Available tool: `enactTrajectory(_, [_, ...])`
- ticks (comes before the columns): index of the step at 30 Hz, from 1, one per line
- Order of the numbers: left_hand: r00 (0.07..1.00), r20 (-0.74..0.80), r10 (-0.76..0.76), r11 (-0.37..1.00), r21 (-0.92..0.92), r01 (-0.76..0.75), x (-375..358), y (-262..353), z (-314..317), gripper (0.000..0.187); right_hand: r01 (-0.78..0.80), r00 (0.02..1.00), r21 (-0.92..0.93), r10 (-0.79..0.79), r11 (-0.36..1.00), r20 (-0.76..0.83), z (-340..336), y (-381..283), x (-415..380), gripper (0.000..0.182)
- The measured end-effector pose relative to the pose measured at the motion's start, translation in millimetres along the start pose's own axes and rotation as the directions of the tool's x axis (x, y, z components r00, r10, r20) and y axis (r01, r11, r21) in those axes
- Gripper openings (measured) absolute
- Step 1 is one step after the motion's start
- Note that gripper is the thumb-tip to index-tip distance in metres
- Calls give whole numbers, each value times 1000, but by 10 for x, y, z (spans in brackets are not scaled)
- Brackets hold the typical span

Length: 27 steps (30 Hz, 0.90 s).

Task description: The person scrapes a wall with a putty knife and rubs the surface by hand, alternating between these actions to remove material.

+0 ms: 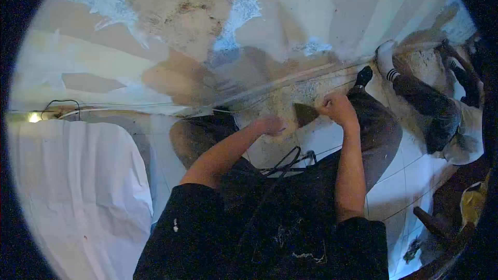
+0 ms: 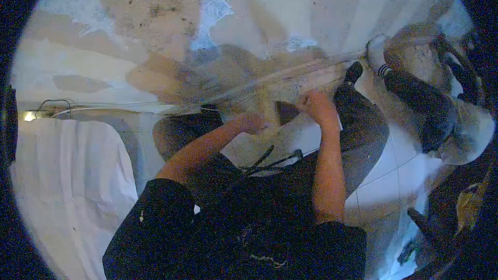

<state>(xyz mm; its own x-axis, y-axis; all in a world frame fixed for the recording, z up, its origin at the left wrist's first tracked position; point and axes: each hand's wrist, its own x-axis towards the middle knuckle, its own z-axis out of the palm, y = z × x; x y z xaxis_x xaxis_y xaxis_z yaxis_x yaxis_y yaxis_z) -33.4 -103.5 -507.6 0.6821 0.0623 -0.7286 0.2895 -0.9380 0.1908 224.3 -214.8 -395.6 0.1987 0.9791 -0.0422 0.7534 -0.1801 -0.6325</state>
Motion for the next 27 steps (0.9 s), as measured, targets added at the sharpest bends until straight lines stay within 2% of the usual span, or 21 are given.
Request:
enactTrajectory(1, [995,-96,-10,997,-79,3,-156,-30,73,18,-6,1000,6,6,1000,1,54,71,-13,21])
enactTrajectory(2, [996,-90,-10,997,-80,2,-254,-59,104,18,34,998,-34,-36,999,-53,118,123,4,23])
enactTrajectory(4, [986,158,49,986,149,-73,-301,-190,357,45,80,991,-77,-87,994,-97,152,76,73,25])
enactTrajectory(5, [987,155,45,988,140,-67,-246,-340,684,45,73,997,197,-79,978,22,105,-48,131,25])
enactTrajectory(6, [986,162,29,990,135,-51,-240,-357,785,44,64,992,329,-97,942,85,92,-115,150,25])
enactTrajectory(7, [993,110,39,994,101,-50,-235,-257,702,43,36,982,453,-115,891,148,85,-173,167,25])
enactTrajectory(8, [998,18,53,998,44,-53,-229,-124,626,43,22,982,468,-106,884,154,88,-218,169,24])
enactTrajectory(10, [956,-280,82,987,-108,-116,-397,229,369,42,17,979,490,-113,871,167,139,-212,184,23])
enactTrajectory(12, [799,-593,98,957,-164,-239,-836,627,113,43,152,988,515,-136,843,-70,201,-110,156,22])
enactTrajectory(13, [741,-666,87,961,-140,-239,-1093,802,-25,43,155,988,522,-142,839,-64,185,-112,142,22])
enactTrajectory(15, [768,-640,35,992,-72,-105,-1821,1084,-424,43,90,978,192,-50,977,-202,38,-167,99,22])
enactTrajectory(17, [639,-755,-149,989,-131,75,-2475,1279,-658,43,118,969,255,-56,960,-240,-1,-216,99,22])
enactTrajectory(19, [485,-839,-246,969,-231,93,-2992,1380,-652,47,143,958,322,-49,936,-284,-40,-321,112,23])
enactTrajectory(20, [491,-835,-249,968,-231,99,-3137,1333,-553,47,70,977,320,1,945,-215,-88,-403,124,23])
enactTrajectory(21, [672,-736,-82,996,-44,74,-3253,1274,-402,50,-2,988,313,49,950,-144,-92,-473,127,24])
enactTrajectory(22, [816,-575,67,992,128,9,-3385,1197,-199,54,1,990,320,44,947,-134,-55,-491,130,24])
enactTrajectory(23, [773,-573,-272,952,-41,304,-3563,727,104,53,15,991,344,33,939,-133,-18,-487,132,25])
enactTrajectory(25, [633,-508,-584,793,-191,579,-3684,229,643,52,35,991,380,17,924,-131,76,-565,117,27])
enactTrajectory(26, [409,-631,-659,737,-434,518,-3606,20,756,51,44,994,409,1,912,-109,71,-581,83,28])
enactTrajectory(27, [157,-656,-739,660,-658,362,-3480,-85,891,51,52,997,426,-24,903,-72,31,-556,44,28])
